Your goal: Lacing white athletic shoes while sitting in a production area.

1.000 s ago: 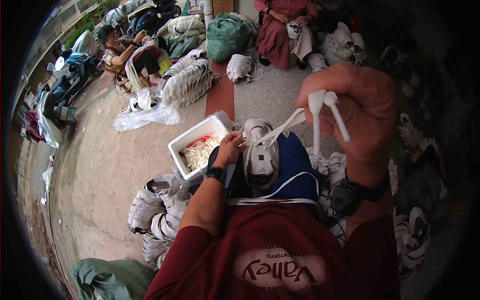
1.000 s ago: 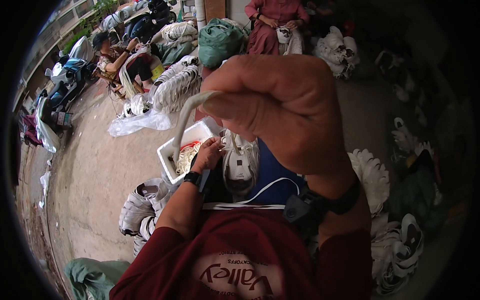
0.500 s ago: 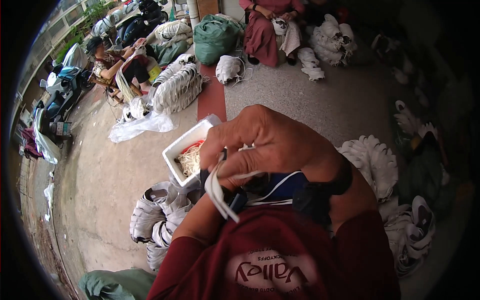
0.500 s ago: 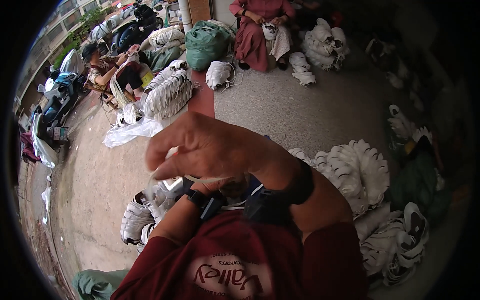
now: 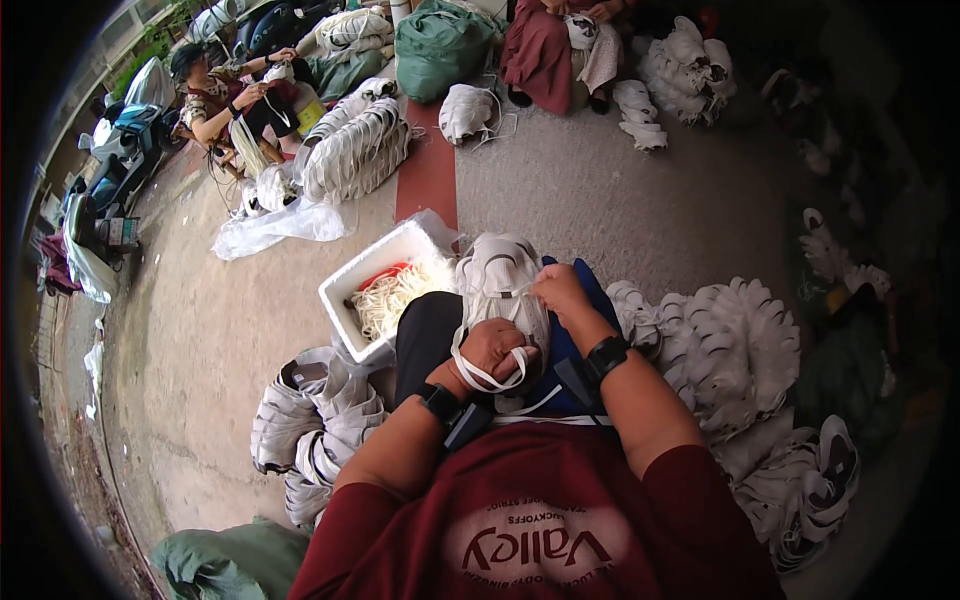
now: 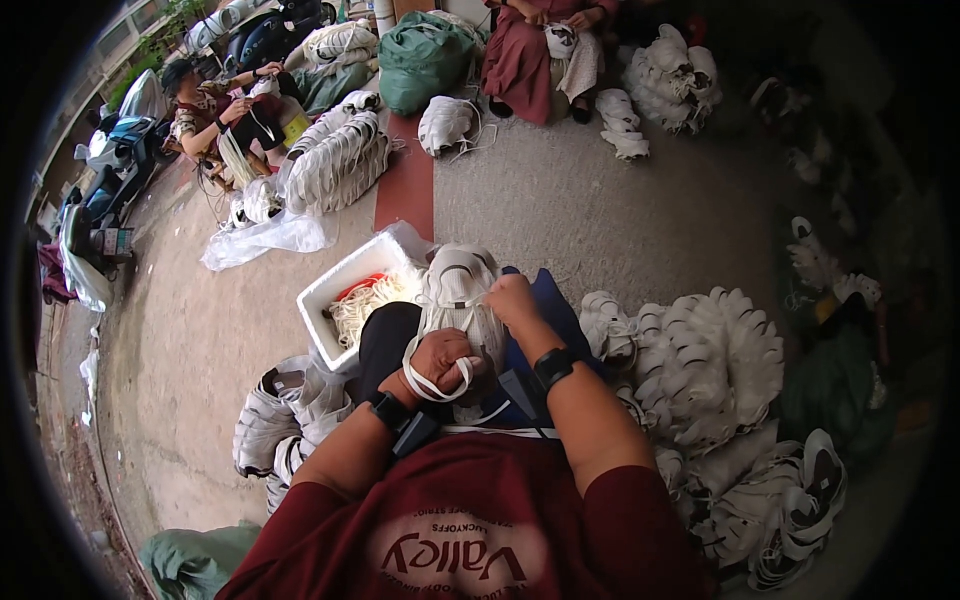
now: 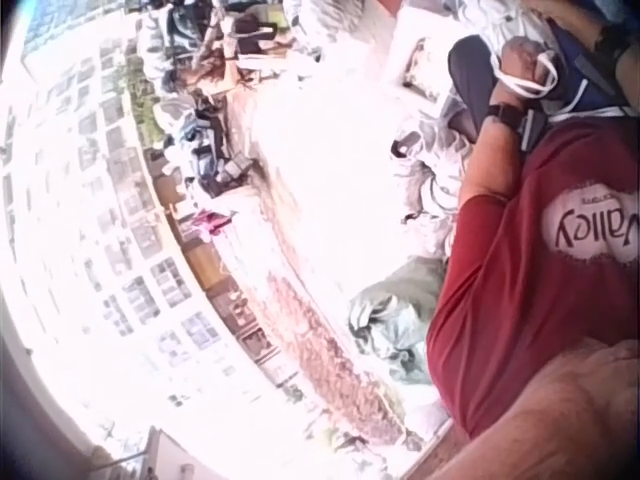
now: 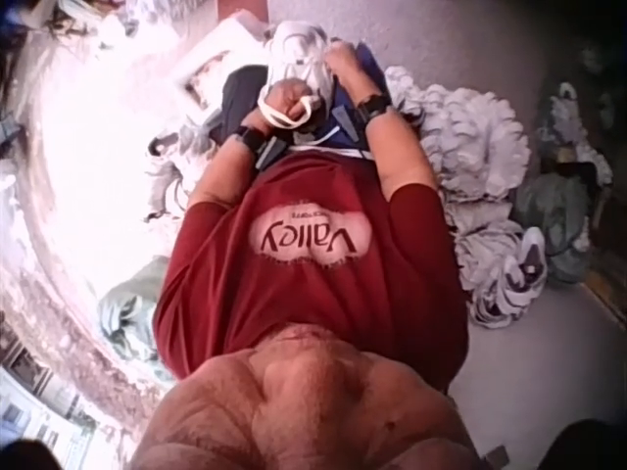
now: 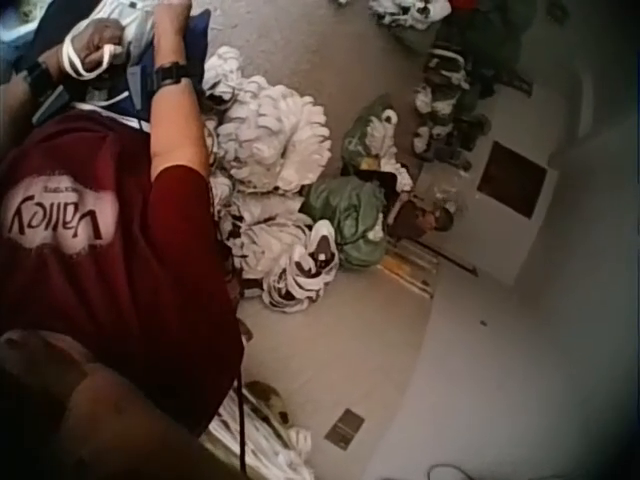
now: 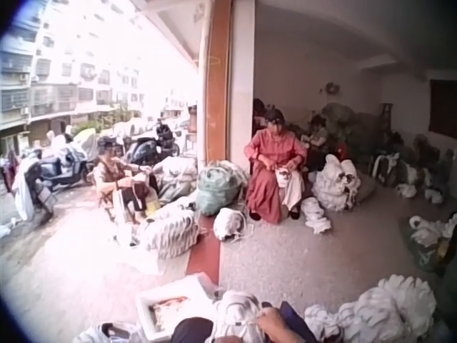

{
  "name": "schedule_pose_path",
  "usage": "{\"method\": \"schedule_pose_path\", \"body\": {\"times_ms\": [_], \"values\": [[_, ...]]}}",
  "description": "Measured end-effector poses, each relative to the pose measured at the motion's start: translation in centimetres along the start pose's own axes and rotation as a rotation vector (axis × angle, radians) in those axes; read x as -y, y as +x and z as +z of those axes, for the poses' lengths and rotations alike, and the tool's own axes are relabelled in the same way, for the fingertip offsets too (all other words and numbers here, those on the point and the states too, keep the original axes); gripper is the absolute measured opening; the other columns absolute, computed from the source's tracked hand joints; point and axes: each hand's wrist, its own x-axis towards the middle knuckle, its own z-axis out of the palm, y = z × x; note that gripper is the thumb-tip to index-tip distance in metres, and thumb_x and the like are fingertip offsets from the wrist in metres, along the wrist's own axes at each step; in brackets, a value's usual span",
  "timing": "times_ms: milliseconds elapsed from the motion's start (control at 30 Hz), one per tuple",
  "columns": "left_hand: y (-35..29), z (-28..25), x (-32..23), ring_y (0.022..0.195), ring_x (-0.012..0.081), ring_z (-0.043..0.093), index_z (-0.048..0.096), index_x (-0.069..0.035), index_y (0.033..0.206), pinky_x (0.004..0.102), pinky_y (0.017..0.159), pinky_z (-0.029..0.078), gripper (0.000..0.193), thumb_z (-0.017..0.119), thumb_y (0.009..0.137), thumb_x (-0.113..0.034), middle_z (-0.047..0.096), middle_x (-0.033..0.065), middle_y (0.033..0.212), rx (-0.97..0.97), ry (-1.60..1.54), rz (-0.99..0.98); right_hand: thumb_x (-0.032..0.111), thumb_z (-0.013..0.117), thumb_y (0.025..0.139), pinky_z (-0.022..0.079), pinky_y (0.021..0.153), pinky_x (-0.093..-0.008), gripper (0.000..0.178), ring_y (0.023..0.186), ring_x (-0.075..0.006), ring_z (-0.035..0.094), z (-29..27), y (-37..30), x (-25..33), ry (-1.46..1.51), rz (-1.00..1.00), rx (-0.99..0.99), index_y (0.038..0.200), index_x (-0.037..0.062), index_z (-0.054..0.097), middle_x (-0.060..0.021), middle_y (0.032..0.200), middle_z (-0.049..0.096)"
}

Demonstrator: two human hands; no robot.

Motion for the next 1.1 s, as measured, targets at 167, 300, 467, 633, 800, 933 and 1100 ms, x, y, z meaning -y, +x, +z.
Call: {"method": "schedule_pose_path", "body": {"times_ms": [167, 300, 467, 633, 800, 933, 1100], "values": [[0.2, -0.2, 0.0, 0.059, 0.0337, 0.05, 0.05, -0.003, 0.06, 0.0419, 0.055, 0.04, 0.03, 0.056, 0.082, -0.022, 0.048, 0.014, 0.059, -0.003, 0.005, -0.01, 0.007, 0.065, 0.075, 0.035, 0.047, -0.0208, 0.007, 0.051, -0.0071, 0.046, -0.3, -1.4, 2.6, 0.282, 0.047, 0.159, 0.073, 0.0039, 0.059, 0.0006, 0.061, 0.054], [0.2, 0.2, 0.3, 0.058, 0.0331, 0.048, 0.046, -0.003, 0.06, 0.0409, 0.053, 0.039, 0.027, 0.059, 0.079, -0.017, 0.045, 0.0134, 0.058, -0.042, -0.003, 0.012, 0.013, 0.063, 0.08, 0.03, 0.048, -0.0175, 0.009, 0.052, -0.0031, 0.04, -1.0, -1.3, 1.9, 0.52, 0.109, 0.284, 0.079, 0.0042, 0.062, 0.0022, 0.066, 0.054], [0.1, 0.2, 0.3, 0.057, 0.0324, 0.047, 0.046, -0.003, 0.06, 0.0403, 0.052, 0.038, 0.028, 0.058, 0.08, -0.017, 0.044, 0.013, 0.058, -0.038, -0.01, -0.002, 0.016, 0.064, 0.081, 0.032, 0.05, -0.0192, 0.013, 0.055, -0.0044, 0.044, -0.6, -1.2, 2.6, 0.369, 0.073, 0.31, 0.077, 0.004, 0.062, 0.0016, 0.067, 0.056], [0.1, -0.1, 0.0, 0.058, 0.0324, 0.047, 0.047, -0.003, 0.061, 0.0399, 0.054, 0.039, 0.029, 0.057, 0.082, -0.019, 0.045, 0.013, 0.059, -0.008, -0.047, -0.031, 0.021, 0.068, 0.078, 0.03, 0.046, -0.0223, 0.02, 0.051, -0.0052, 0.041, 0.3, -1.5, 3.6, 0.32, 0.063, 0.264, 0.067, 0.0065, 0.06, 0.0045, 0.06, 0.051], [0.4, -0.6, -0.5, 0.059, 0.0322, 0.047, 0.047, -0.002, 0.062, 0.0389, 0.055, 0.038, 0.031, 0.053, 0.087, -0.021, 0.046, 0.0133, 0.061, 0.04, -0.067, 0.037, 0.044, 0.074, 0.066, 0.042, 0.052, -0.0394, 0.048, 0.056, -0.0266, 0.056, 3.1, -0.7, 4.2, -0.715, -0.233, -0.077, 0.056, 0.0012, 0.054, -0.012, 0.061, 0.059], [0.1, -1.3, -7.9, 0.059, 0.0295, 0.047, 0.048, -0.002, 0.066, 0.0376, 0.054, 0.037, 0.027, 0.055, 0.089, -0.016, 0.048, 0.0115, 0.063, 0.269, -0.587, -0.163, 0.048, 0.07, 0.065, 0.049, 0.063, -0.0427, 0.048, 0.071, -0.0352, 0.063, 3.8, -0.1, 3.6, -0.787, -0.196, -0.146, 0.067, 0.0002, 0.063, -0.0202, 0.077, 0.064], [0.3, -2.1, -10.9, 0.055, 0.0329, 0.046, 0.045, -0.002, 0.06, 0.0387, 0.051, 0.036, 0.034, 0.056, 0.089, -0.018, 0.045, 0.0132, 0.056, 0.238, -0.333, 0.0, 0.046, 0.069, 0.066, 0.049, 0.064, -0.0417, 0.046, 0.072, -0.0336, 0.063, 4.0, 0.3, 3.4, -0.81, -0.184, -0.179, 0.07, 0.0007, 0.065, -0.0203, 0.079, 0.064]]}}
